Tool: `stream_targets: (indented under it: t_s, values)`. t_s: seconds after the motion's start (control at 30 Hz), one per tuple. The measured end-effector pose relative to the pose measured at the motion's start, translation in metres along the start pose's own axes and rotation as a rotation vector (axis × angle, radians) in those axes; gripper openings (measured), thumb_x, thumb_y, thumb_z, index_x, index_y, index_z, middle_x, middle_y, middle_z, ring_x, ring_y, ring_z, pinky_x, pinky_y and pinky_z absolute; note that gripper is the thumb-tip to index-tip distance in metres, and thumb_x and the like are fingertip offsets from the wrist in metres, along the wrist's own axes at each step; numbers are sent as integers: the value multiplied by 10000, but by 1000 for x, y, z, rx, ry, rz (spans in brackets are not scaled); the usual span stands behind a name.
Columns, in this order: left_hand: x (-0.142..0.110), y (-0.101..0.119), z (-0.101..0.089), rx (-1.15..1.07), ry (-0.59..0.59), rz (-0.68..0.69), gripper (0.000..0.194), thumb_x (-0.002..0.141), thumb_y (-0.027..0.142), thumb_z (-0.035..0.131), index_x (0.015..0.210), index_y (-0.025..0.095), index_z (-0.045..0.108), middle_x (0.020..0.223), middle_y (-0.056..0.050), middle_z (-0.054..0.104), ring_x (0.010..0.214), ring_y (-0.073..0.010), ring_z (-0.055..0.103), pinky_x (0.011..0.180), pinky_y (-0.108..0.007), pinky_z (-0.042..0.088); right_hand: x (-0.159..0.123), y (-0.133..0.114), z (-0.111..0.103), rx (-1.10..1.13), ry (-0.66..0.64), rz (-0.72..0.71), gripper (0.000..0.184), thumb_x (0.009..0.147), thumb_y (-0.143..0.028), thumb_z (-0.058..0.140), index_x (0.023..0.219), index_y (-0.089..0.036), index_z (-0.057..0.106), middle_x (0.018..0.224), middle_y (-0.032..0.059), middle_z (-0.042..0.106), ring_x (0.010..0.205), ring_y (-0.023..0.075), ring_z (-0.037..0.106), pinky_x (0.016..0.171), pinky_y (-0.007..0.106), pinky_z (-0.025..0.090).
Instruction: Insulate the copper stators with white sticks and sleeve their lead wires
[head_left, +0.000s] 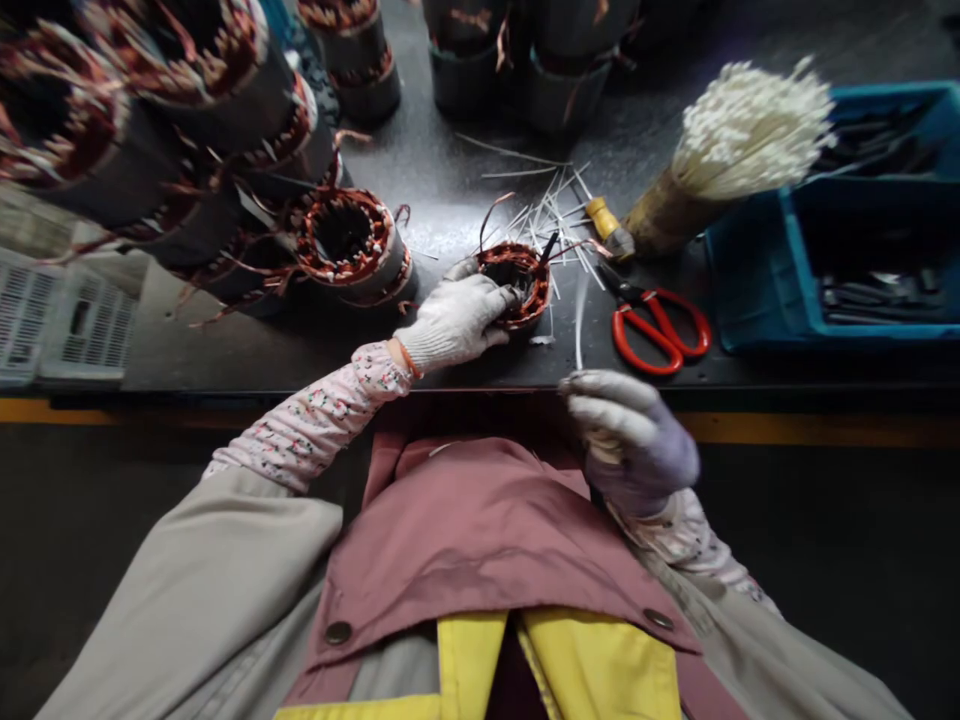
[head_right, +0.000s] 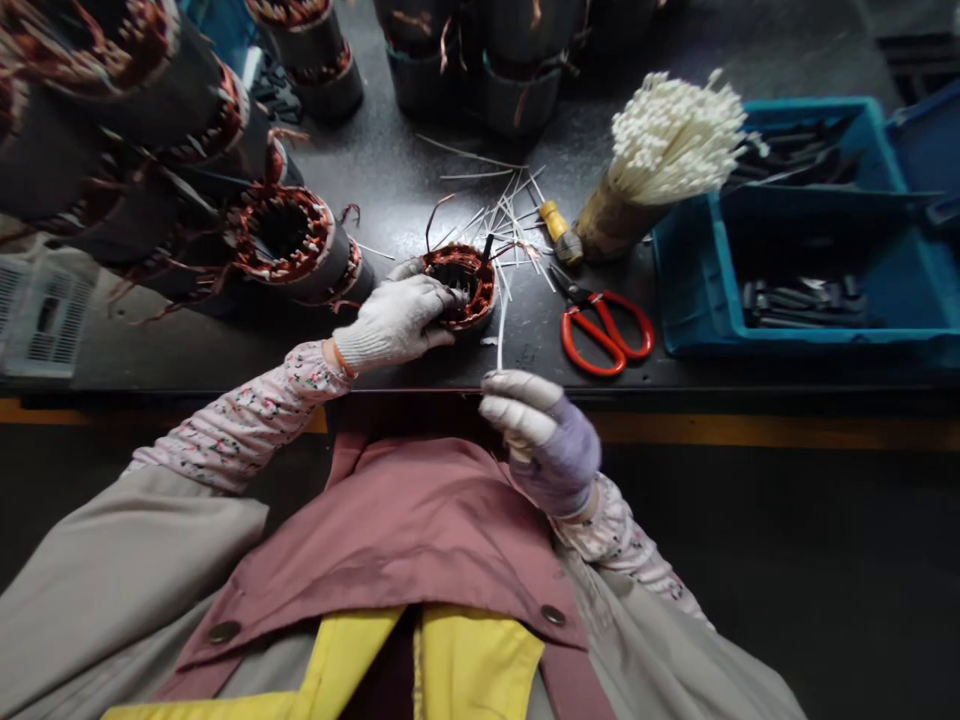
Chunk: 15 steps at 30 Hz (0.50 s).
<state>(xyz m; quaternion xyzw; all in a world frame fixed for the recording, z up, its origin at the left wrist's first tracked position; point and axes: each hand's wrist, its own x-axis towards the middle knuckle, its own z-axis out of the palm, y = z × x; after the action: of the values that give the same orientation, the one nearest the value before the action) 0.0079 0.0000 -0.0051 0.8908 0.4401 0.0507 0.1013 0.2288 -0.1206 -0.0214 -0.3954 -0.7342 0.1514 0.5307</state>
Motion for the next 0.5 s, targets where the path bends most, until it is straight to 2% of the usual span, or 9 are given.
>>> stream_targets:
  t_s: [0.07,0.13,0.3,0.5]
  values:
    - [0,0,0,-3,-7,-7,511,876,347,694,1359,198,622,1208,-94,709,1198,-265,632,1196,-440,336,-10,-2,-1,-6,-157,-80,199,988,-177,574,1109,-276,697,1116,71,753,1032,195,744,823,313,652]
    - [0,0,-1,-4,-11,-9,519,876,343,692,1368,200,613,1222,-95,706,1212,-262,627,1187,-430,349,-19,-1,2,28,-220,-98,221,989,-144,562,1141,-258,675,1108,81,755,1089,194,727,893,330,640]
    - [0,-1,-1,1,-2,10,531,895,368,666,1383,172,593,1215,-109,713,1198,-257,637,1207,-443,323,-35,5,12,137,-253,-15,273,968,-74,542,1158,-233,658,1128,96,747,1130,189,710,946,342,622]
    - [1,2,-6,16,-34,-16,523,891,377,660,1378,196,598,1238,-96,705,1218,-253,632,1212,-429,327,-39,8,16,184,-234,102,281,949,-58,563,1128,-241,677,1139,73,753,1074,157,728,918,271,617]
